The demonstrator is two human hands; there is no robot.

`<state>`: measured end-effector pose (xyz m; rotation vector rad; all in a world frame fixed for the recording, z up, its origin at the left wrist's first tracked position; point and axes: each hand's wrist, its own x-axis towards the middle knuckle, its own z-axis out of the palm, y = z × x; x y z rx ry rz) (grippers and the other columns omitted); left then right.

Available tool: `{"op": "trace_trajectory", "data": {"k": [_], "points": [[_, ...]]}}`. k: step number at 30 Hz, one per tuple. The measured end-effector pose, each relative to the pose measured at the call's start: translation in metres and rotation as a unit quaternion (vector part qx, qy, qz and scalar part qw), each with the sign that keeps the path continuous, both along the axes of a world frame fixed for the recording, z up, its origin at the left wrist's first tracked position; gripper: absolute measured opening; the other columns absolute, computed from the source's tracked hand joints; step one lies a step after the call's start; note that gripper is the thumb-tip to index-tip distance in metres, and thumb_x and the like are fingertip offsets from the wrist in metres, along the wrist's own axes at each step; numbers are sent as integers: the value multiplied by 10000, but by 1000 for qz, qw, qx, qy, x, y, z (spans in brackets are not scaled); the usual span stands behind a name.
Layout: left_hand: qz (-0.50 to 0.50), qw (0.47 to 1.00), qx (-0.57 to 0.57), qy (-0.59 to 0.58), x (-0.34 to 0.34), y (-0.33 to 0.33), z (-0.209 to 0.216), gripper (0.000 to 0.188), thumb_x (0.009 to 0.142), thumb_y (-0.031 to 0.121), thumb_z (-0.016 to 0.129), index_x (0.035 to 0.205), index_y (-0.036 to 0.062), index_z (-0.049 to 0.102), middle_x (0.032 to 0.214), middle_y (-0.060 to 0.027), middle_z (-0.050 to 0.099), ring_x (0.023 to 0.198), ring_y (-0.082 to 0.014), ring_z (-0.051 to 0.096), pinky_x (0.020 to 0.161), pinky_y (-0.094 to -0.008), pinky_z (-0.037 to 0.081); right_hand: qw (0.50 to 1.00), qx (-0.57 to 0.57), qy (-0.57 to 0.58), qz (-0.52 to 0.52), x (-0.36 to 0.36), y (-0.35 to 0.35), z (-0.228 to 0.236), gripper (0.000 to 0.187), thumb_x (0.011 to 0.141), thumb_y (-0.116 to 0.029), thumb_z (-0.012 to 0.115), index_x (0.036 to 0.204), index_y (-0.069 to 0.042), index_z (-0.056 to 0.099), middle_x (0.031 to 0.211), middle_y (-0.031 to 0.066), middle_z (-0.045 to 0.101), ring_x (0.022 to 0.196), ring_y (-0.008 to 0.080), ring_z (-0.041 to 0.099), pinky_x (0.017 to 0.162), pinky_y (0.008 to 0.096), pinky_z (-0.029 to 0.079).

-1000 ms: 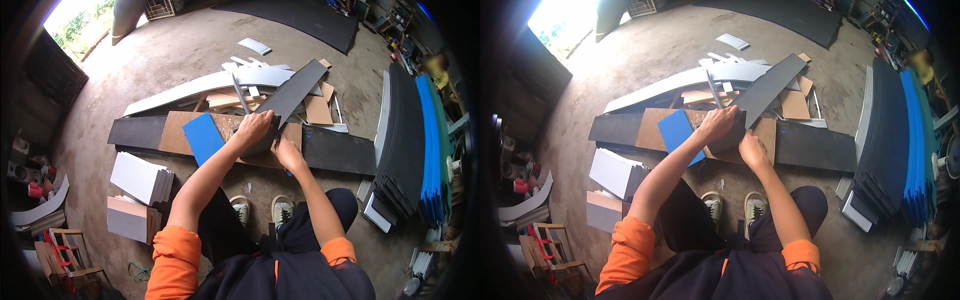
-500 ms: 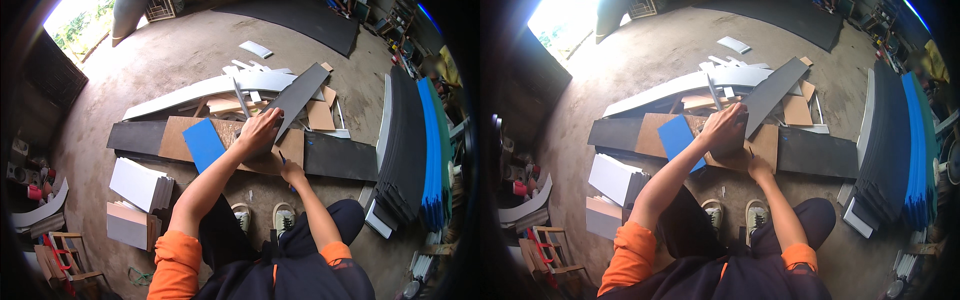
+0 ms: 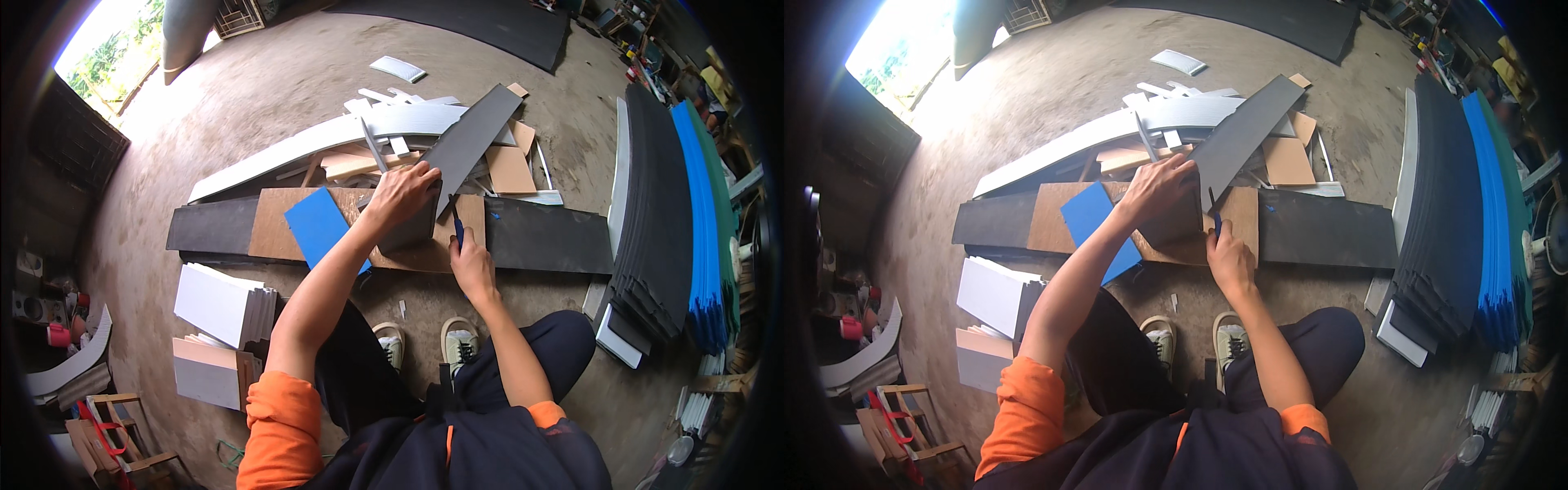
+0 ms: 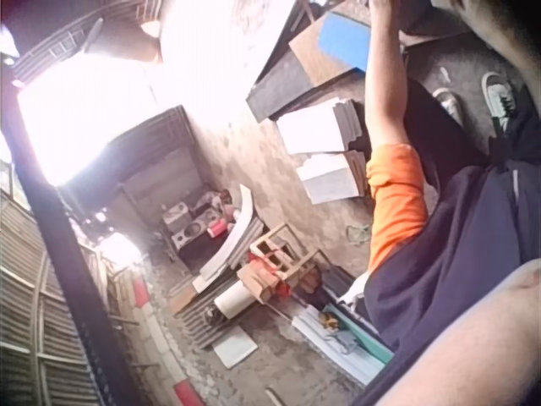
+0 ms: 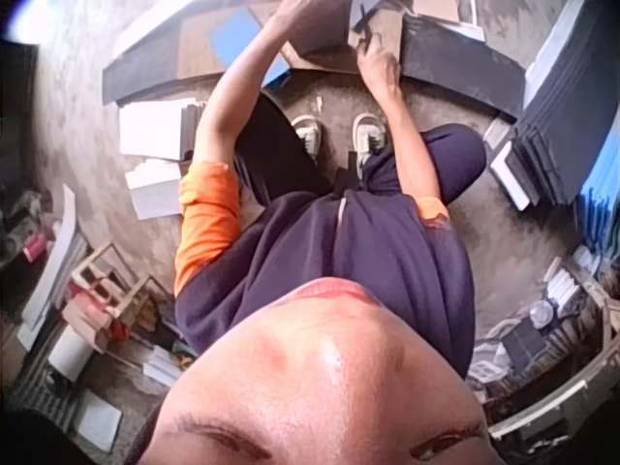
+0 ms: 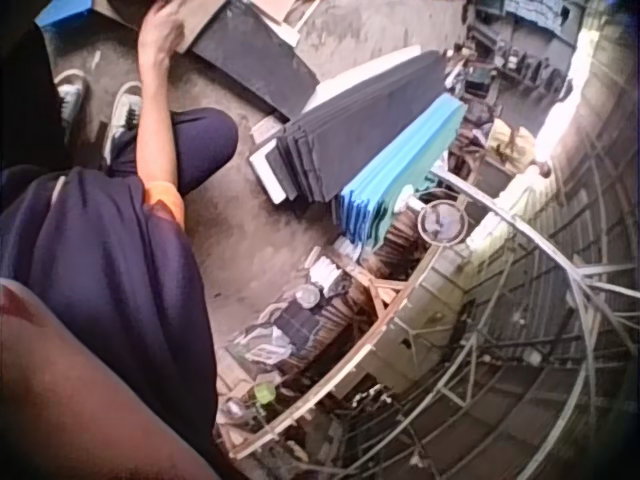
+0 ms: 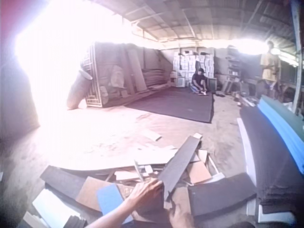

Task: The person sits on the floor and uses a utility knife to cut blue and grey foam sheets into smaller rectangular pieces. They repeatedly align the sheets, score them, and separate the cut sections, stacking the finished pieces nearby.

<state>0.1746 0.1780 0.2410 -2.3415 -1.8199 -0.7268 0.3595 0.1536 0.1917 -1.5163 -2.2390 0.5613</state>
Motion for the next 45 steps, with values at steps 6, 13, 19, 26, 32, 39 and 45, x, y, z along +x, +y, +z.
{"op": "trace_trajectory", "data": {"k": [6, 13, 19, 26, 32, 39, 45], "points": [[-38, 999, -25, 4, -3, -4, 3, 218, 753, 125, 565, 951, 65, 495, 866, -92, 527, 804, -275, 588, 600, -380, 495, 999, 26, 27, 16, 6, -12, 4, 205, 852, -221, 457, 935, -36, 427, 566, 213, 568, 544, 394, 579, 487, 471, 462], [-95, 993, 35, 54, -10, 6, 6, 193, 780, 157, 563, 947, 84, 497, 866, -58, 533, 852, -219, 569, 665, -335, 509, 1000, 5, 7, 29, 12, -20, -1, 208, 857, -228, 460, 896, -24, 439, 585, 237, 556, 606, 412, 573, 520, 481, 464], [-102, 993, -53, 41, -2, 5, -10, 229, 806, 200, 543, 954, 51, 452, 873, -80, 536, 849, -239, 577, 668, -353, 494, 998, 2, -25, 60, 14, -23, -11, 229, 854, -243, 475, 907, -23, 437, 572, 215, 571, 574, 386, 594, 496, 450, 483], [-105, 993, 13, 60, 3, 10, -7, 167, 794, 120, 501, 940, 52, 456, 868, -78, 519, 856, -228, 568, 640, -341, 493, 998, 17, -13, 60, 14, -20, -13, 228, 854, -237, 475, 920, -22, 439, 570, 212, 571, 575, 384, 595, 497, 450, 477], [-155, 984, 13, 90, 5, 16, -1, 199, 759, 74, 506, 952, 61, 460, 883, -71, 493, 886, -239, 523, 757, -332, 472, 999, 16, 2, 50, 15, -18, -18, 231, 856, -240, 473, 928, -24, 432, 577, 214, 572, 587, 391, 592, 501, 461, 471], [-140, 982, -4, 125, 11, 14, -5, 194, 775, 114, 515, 956, 64, 466, 902, -74, 497, 932, -228, 515, 771, -334, 458, 999, 13, -5, 42, 13, -15, -24, 237, 861, -247, 468, 936, -27, 424, 589, 213, 573, 588, 393, 588, 498, 465, 469], [-109, 992, -57, 17, 18, 10, -6, 201, 835, 212, 499, 942, 46, 460, 872, -112, 534, 890, -266, 547, 697, -370, 468, 999, -4, -17, 30, 10, -13, -30, 228, 853, -238, 482, 916, -24, 434, 613, 220, 575, 619, 397, 586, 534, 469, 468]]}}
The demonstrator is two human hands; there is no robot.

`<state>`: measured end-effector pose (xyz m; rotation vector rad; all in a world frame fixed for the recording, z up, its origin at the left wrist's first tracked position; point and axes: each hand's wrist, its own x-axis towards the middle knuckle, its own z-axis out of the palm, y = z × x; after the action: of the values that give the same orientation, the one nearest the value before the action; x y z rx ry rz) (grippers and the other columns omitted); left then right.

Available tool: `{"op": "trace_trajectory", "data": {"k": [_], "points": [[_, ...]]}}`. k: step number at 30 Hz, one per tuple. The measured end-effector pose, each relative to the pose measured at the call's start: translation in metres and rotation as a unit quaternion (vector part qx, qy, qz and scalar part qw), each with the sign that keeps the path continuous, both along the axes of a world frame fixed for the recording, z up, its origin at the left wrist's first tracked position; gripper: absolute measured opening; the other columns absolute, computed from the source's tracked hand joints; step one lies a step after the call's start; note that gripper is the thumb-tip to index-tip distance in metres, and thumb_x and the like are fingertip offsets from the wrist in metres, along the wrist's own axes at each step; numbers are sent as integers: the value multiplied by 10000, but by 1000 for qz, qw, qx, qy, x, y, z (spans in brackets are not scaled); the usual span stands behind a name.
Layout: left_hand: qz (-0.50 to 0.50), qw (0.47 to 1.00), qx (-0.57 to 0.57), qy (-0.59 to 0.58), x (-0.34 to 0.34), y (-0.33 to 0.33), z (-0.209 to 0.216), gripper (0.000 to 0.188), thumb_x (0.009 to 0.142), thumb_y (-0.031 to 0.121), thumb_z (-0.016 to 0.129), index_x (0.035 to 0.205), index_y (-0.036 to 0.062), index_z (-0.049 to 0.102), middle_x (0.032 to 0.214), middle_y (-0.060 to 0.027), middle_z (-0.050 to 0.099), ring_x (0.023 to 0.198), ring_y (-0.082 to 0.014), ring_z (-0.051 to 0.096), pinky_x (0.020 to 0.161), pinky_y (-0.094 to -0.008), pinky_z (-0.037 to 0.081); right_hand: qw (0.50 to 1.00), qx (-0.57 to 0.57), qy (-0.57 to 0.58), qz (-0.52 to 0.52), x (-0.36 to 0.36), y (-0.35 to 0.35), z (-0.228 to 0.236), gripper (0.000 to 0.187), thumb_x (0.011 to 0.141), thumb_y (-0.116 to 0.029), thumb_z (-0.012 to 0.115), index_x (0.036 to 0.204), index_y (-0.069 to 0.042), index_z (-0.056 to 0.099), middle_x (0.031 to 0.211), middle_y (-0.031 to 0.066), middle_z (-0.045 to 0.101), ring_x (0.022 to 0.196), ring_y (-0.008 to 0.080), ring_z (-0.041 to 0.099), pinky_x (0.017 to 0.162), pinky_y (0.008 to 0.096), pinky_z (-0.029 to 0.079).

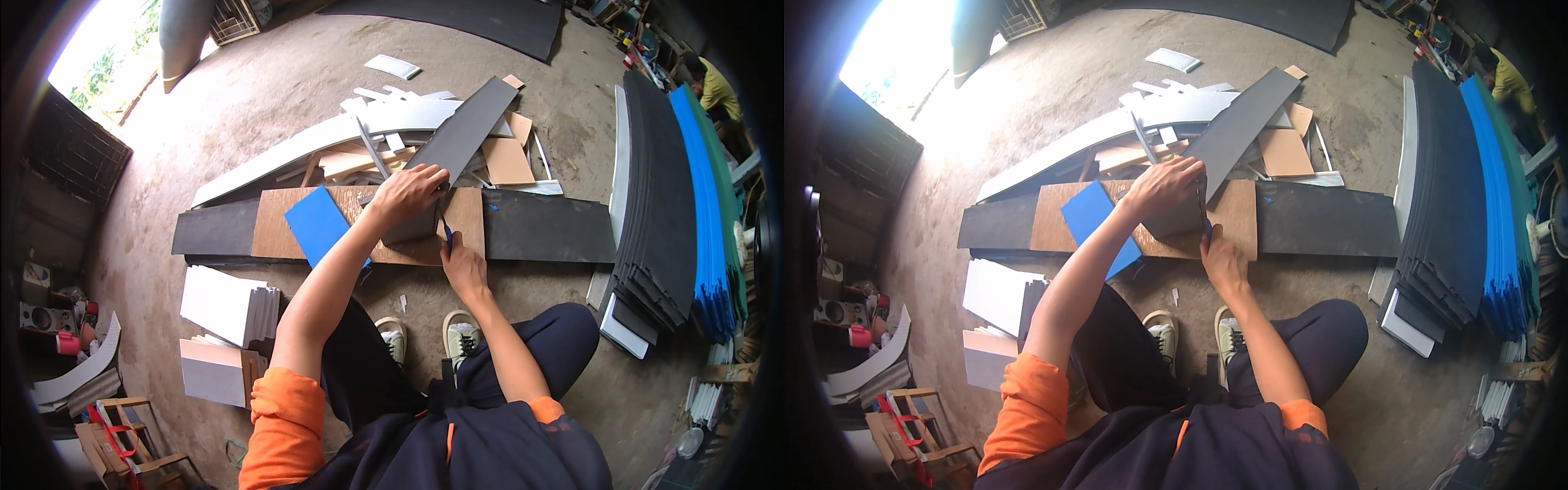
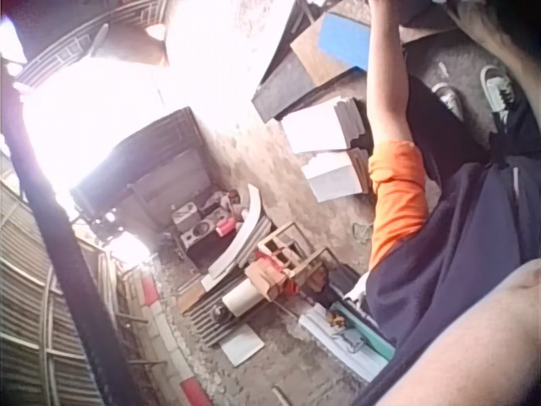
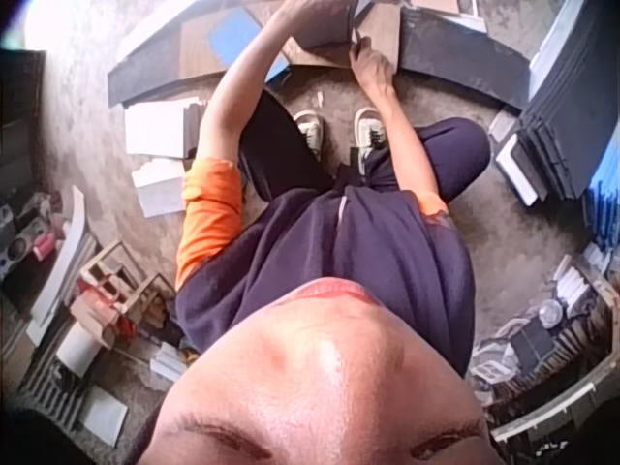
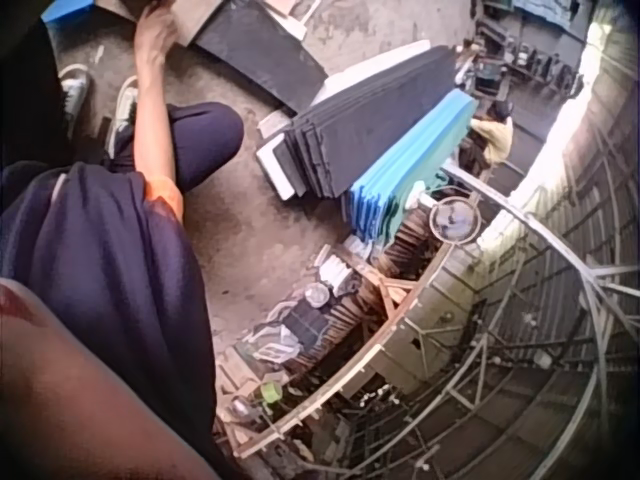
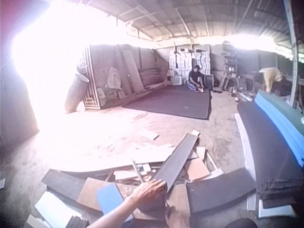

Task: The person sits on the floor and uses a utility knife to cut blue and grey foam sheets into smaller rectangular pieces. They repeatedly align the sheets, score them, and separate the cut sections, stacking the finished pieces nearby.

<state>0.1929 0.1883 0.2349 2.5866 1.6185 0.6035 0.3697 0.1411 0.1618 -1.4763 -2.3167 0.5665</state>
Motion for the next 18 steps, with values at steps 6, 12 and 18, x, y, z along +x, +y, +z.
{"op": "trace_trajectory", "data": {"k": [6, 12, 18], "points": [[41, 998, -35, -30, 2, -4, 5, 214, 837, 247, 512, 960, 82, 456, 768, -135, 594, 704, -327, 590, 562, -420, 465, 1000, -10, -10, -6, 1, -4, 6, 229, 864, -249, 465, 929, -32, 428, 606, 216, 575, 614, 390, 590, 529, 466, 470], [42, 998, -29, -41, 1, -4, 5, 215, 831, 251, 523, 967, 95, 461, 750, -130, 603, 675, -327, 592, 543, -419, 465, 1000, -3, -21, -4, -1, -2, 10, 226, 866, -251, 463, 928, -37, 424, 591, 214, 570, 594, 389, 586, 507, 469, 466], [40, 998, -25, -40, 1, 0, 4, 188, 826, 232, 526, 950, 96, 485, 801, -100, 551, 680, -311, 590, 556, -402, 472, 999, 34, -41, 13, -10, 14, -21, 226, 866, -257, 455, 890, -35, 417, 554, 171, 561, 551, 365, 586, 494, 461, 467]]}}
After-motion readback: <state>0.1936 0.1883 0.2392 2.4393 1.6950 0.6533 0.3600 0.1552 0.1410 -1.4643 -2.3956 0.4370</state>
